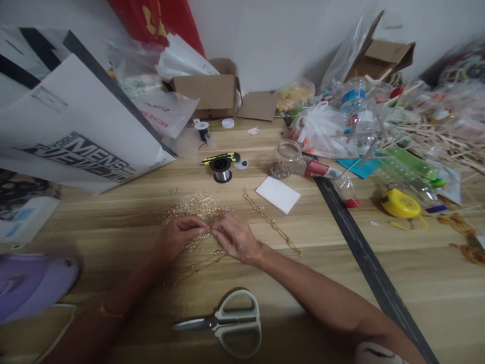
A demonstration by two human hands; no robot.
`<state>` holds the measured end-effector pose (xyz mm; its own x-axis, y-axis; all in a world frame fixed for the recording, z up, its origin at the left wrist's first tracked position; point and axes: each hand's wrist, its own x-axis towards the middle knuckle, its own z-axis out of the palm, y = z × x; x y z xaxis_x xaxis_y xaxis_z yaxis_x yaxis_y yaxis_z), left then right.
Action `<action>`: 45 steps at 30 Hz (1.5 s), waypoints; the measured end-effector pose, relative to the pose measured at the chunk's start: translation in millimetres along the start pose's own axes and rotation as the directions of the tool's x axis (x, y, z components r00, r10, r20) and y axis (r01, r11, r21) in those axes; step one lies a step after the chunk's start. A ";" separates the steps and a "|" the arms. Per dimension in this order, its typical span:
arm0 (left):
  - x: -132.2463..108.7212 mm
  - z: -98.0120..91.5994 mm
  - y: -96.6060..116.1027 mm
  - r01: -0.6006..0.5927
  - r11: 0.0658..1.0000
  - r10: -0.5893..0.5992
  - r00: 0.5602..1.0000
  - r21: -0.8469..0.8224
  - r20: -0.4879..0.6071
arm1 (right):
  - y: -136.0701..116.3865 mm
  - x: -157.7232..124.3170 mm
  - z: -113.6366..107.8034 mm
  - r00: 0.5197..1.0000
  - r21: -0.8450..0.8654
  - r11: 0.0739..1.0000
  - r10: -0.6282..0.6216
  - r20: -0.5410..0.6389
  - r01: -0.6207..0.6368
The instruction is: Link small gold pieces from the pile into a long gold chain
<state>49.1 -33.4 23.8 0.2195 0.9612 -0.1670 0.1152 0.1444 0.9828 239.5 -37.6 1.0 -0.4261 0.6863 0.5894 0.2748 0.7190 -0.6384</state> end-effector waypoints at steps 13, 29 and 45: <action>-1.0 1.2 -2.8 0.046 0.999 -0.046 0.999 -0.026 0.010 | -2.4 1.4 -0.3 0.998 -0.085 0.994 -0.062 0.029 0.064; 0.2 -0.3 -11.1 0.030 0.999 -0.029 0.999 -0.017 0.033 | -1.6 1.8 0.7 0.996 -0.095 0.991 -0.089 0.021 0.091; -0.2 0.7 -9.7 0.045 0.997 -0.043 0.998 -0.055 0.047 | -0.4 1.7 1.5 0.996 -0.097 0.992 -0.083 0.032 0.086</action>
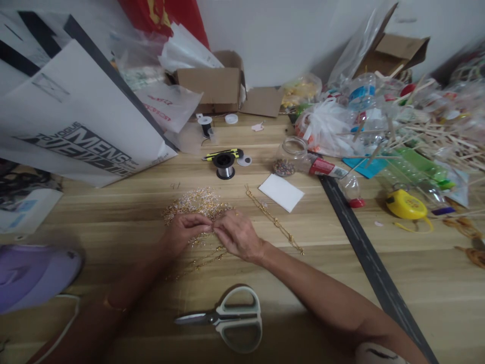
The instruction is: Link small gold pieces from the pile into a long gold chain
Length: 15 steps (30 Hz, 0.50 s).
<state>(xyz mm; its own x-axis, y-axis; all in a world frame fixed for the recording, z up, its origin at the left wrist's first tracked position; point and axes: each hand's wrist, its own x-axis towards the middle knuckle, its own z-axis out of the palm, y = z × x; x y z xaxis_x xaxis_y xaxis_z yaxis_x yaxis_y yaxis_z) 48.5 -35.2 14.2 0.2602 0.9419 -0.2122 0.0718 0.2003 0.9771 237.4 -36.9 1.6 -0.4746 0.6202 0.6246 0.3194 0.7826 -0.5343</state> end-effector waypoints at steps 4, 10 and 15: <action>0.6 -1.8 -2.0 -0.015 0.999 0.015 1.000 0.029 0.005 | 0.0 0.1 -0.3 1.000 0.002 1.000 -0.006 -0.005 0.006; 0.7 -1.0 -1.9 -0.028 0.999 0.028 1.000 0.021 -0.014 | -0.3 0.0 -0.6 1.000 -0.005 1.000 -0.012 -0.005 0.012; 0.2 1.7 1.3 -0.039 0.999 0.039 0.999 0.014 -0.026 | -1.9 1.4 -1.4 0.999 -0.019 0.999 -0.033 0.000 0.033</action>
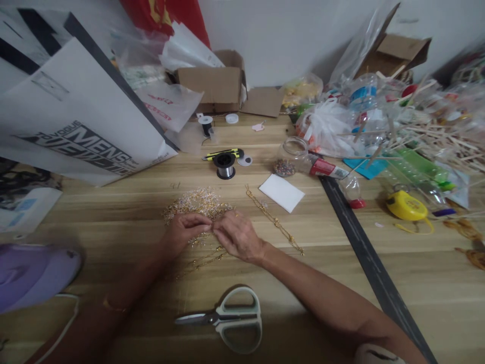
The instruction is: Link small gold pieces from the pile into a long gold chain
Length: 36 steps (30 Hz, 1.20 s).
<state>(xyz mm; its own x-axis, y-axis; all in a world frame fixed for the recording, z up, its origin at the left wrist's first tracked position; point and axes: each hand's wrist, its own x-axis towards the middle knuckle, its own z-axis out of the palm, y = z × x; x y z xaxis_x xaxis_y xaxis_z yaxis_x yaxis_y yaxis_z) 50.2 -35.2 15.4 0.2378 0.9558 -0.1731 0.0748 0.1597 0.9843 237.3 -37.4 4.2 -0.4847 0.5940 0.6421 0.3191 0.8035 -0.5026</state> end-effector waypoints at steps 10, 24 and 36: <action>-0.4 -0.7 -0.2 -0.021 1.000 0.021 1.000 0.003 -0.003 | 0.0 -0.1 1.1 1.000 -0.016 1.000 -0.010 0.000 0.010; -1.3 0.6 2.6 -0.008 1.000 0.008 1.000 0.021 0.016 | 0.9 -0.8 1.7 1.000 -0.013 1.000 0.008 0.015 -0.008; -0.5 0.4 1.0 -0.029 0.999 0.028 0.999 0.040 0.029 | 0.8 -0.8 2.0 1.000 -0.009 1.000 0.010 0.021 -0.010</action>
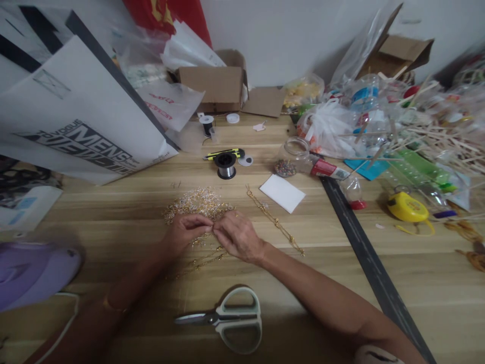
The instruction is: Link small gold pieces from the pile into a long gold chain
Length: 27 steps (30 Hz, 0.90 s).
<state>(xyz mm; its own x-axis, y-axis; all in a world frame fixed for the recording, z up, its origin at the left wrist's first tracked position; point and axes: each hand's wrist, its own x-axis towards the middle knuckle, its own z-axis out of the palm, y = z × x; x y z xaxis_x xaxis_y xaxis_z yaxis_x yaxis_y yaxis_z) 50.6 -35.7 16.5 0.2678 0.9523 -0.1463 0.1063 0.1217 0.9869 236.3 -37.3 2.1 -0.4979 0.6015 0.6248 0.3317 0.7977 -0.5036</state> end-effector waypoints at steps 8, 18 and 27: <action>-0.8 -0.7 -2.7 -0.010 1.000 0.010 1.000 0.017 -0.005 | -0.2 0.5 -0.3 1.000 -0.002 1.000 0.005 -0.005 -0.005; -0.7 0.4 1.2 -0.034 0.999 0.035 0.999 0.030 -0.033 | 0.3 -0.3 -0.3 1.000 0.010 1.000 0.004 -0.003 -0.004; -1.7 1.0 -1.0 -0.062 0.997 0.064 0.997 0.056 -0.042 | 0.3 -0.6 -0.3 1.000 0.018 1.000 0.010 0.004 -0.010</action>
<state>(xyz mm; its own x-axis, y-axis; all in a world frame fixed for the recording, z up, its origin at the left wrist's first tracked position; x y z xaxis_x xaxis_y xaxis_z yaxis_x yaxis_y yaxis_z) 50.9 -37.7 15.7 0.2335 0.9691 -0.0793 0.1425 0.0466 0.9887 237.0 -37.4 1.8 -0.4976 0.6092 0.6175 0.3220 0.7907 -0.5207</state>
